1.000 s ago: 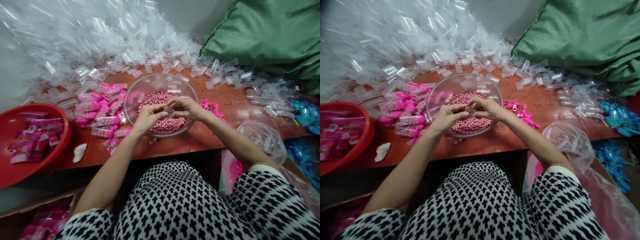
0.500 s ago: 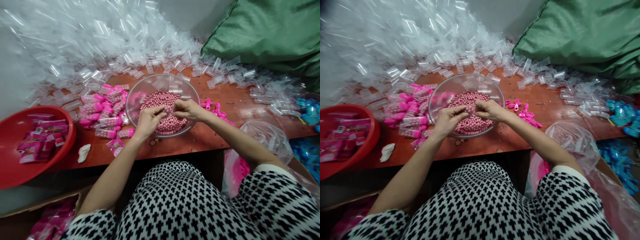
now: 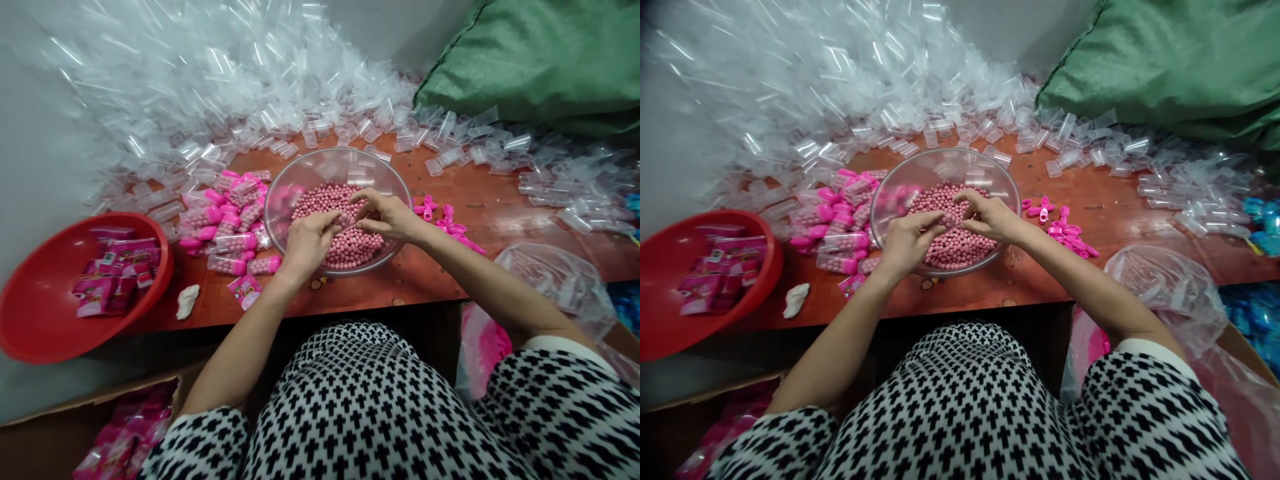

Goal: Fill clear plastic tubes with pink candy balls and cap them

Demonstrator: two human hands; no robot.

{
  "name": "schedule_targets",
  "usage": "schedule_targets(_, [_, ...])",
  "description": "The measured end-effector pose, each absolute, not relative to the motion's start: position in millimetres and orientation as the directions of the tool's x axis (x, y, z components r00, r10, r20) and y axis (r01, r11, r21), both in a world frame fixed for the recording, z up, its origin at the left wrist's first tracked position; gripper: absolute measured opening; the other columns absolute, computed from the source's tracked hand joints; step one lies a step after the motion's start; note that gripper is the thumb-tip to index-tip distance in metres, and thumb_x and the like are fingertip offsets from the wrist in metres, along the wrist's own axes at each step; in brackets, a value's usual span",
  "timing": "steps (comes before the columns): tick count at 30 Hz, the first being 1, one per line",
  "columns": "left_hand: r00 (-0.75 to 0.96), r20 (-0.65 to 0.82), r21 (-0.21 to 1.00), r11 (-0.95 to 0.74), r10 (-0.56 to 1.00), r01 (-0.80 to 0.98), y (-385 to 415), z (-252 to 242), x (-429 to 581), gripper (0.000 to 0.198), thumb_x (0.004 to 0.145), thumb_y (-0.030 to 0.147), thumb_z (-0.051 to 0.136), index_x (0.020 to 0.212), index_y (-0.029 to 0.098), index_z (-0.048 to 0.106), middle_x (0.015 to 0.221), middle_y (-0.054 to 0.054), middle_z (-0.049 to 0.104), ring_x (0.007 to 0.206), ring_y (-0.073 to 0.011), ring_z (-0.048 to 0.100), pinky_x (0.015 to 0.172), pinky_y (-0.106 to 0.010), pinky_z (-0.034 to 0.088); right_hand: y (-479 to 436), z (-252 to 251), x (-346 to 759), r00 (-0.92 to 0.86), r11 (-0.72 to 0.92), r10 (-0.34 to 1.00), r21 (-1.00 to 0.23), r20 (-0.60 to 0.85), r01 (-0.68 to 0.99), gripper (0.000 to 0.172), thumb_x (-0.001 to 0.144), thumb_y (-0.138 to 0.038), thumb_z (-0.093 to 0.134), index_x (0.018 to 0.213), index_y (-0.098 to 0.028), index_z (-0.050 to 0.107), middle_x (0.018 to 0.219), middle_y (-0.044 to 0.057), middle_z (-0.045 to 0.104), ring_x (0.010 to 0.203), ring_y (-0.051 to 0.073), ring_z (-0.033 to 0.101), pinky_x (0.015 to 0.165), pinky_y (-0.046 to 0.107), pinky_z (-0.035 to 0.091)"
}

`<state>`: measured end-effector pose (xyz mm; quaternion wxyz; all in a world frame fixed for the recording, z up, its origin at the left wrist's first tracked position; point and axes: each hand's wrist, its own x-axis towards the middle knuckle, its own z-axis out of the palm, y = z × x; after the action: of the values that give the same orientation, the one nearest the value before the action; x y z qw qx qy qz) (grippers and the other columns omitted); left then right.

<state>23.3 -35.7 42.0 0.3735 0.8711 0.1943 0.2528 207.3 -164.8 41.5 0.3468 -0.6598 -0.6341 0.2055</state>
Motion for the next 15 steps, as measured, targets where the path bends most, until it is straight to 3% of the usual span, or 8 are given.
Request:
schedule_targets(3, [0.796,0.279,0.822,-0.562,0.538,0.091,-24,45,21,0.027,0.084,0.02,0.071,0.11,0.023,0.079,0.106,-0.003,0.08,0.095,-0.0209,0.074,0.092,-0.034,0.057,-167,41,208,0.112,0.094,0.977,-0.84,0.18,0.534,0.038,0.088,-0.035,0.064,0.119,-0.021,0.049,0.084,-0.001,0.072,0.068,0.012,0.067,0.068,0.026,0.05])
schedule_targets(7, [0.77,0.229,0.845,-0.515,0.596,0.146,-10,35,22,0.027,0.079,0.018,0.074,0.106,0.021,0.08,0.107,-0.005,0.08,0.098,-0.0231,0.075,0.096,-0.038,0.057,-166,39,209,0.192,0.061,0.97,-0.914,0.15,0.402,0.036,0.088,-0.034,0.065,0.117,-0.022,0.048,0.077,-0.004,0.069,0.063,0.012,0.067,0.062,0.025,0.052])
schedule_targets(15, [0.767,0.295,0.815,-0.569,0.57,0.109,-17,50,19,0.027,0.081,0.016,0.073,0.106,0.023,0.08,0.107,-0.003,0.08,0.097,-0.0211,0.074,0.094,-0.035,0.057,-166,39,209,0.234,0.027,0.963,-0.916,0.131,0.401,0.032,0.086,-0.029,0.064,0.114,-0.021,0.05,0.073,-0.004,0.069,0.062,0.012,0.066,0.061,0.026,0.052])
